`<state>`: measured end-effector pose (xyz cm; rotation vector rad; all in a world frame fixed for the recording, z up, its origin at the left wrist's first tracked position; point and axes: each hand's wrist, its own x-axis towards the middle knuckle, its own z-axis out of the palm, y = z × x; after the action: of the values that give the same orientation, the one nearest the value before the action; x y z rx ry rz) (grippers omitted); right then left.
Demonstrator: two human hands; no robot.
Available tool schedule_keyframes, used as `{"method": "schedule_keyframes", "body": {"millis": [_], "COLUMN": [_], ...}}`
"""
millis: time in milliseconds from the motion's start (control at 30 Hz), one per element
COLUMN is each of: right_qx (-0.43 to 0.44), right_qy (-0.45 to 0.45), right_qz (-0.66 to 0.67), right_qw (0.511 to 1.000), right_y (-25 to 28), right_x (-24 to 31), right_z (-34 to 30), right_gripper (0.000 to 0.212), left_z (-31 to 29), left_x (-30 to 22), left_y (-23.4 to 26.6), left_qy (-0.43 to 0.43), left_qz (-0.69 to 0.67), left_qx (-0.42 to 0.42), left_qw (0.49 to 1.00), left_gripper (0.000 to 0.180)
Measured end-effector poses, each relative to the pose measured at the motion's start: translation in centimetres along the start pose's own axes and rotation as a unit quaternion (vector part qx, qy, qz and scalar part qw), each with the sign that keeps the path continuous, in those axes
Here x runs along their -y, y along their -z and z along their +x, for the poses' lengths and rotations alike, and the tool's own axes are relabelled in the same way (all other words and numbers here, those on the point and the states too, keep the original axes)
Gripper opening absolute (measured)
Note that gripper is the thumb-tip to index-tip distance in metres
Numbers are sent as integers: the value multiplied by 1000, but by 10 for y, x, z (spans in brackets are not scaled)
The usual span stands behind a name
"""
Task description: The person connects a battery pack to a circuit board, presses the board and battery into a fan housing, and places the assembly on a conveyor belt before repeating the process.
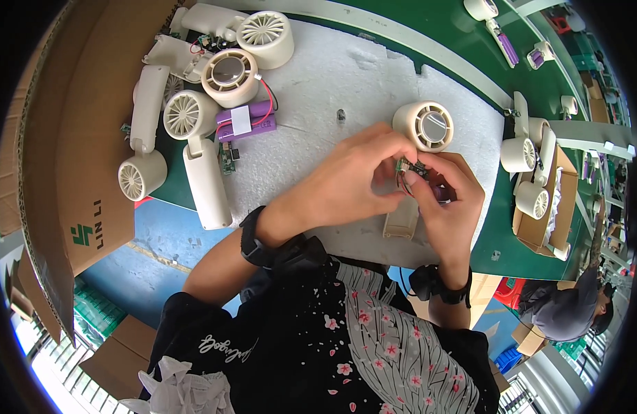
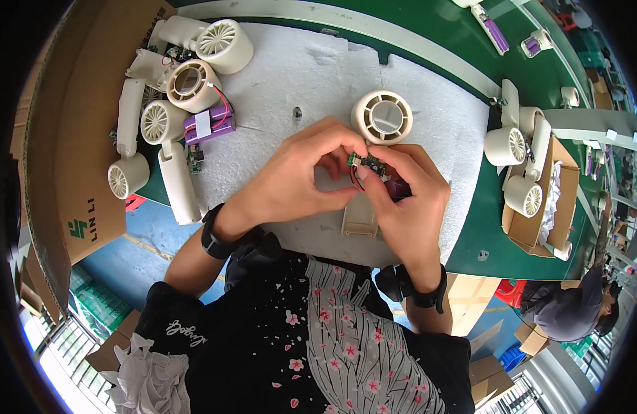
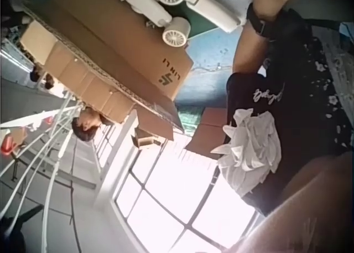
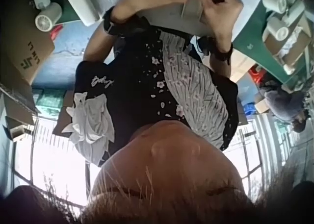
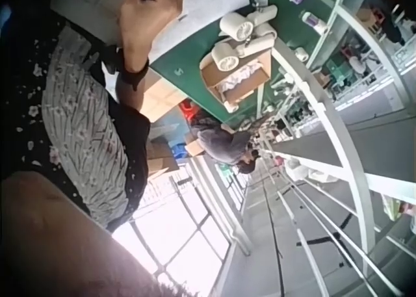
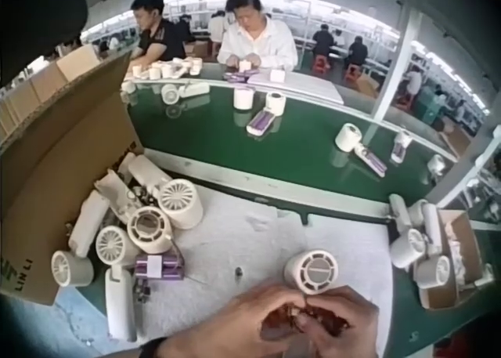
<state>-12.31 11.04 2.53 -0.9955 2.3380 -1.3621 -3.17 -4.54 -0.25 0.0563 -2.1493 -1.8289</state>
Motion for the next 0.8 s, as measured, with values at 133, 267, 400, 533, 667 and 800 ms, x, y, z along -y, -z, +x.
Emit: {"method": "schedule_keyframes", "body": {"millis": [133, 267, 400, 533, 667, 800], "right_qx": [5, 13, 48, 64, 76, 82], "right_qy": [-13, -13, -49, -47, -11, 34], "right_qz": [18, 11, 24, -3, -12, -49], "right_qw": [1000, 1000, 997, 997, 997, 995], "right_y": [4, 9, 14, 16, 18, 19], "right_x": [4, 5, 2, -1, -2, -2], "right_z": [1, 3, 4, 4, 5, 6], "right_gripper": [25, 22, 20, 19, 20, 19], "left_z": [1, 1, 2, 2, 2, 4], "left_x": [-3, -3, -4, -2, -2, -5], "left_y": [-4, -3, -2, -2, -1, -3], "left_qy": [19, 29, 42, 28, 49, 79], "left_qz": [48, 63, 69, 51, 39, 42], "left_qx": [-3, 15, 34, 28, 28, 28], "left_qw": [999, 997, 996, 998, 998, 996], "left_gripper": [43, 44, 42, 40, 38, 34]}}
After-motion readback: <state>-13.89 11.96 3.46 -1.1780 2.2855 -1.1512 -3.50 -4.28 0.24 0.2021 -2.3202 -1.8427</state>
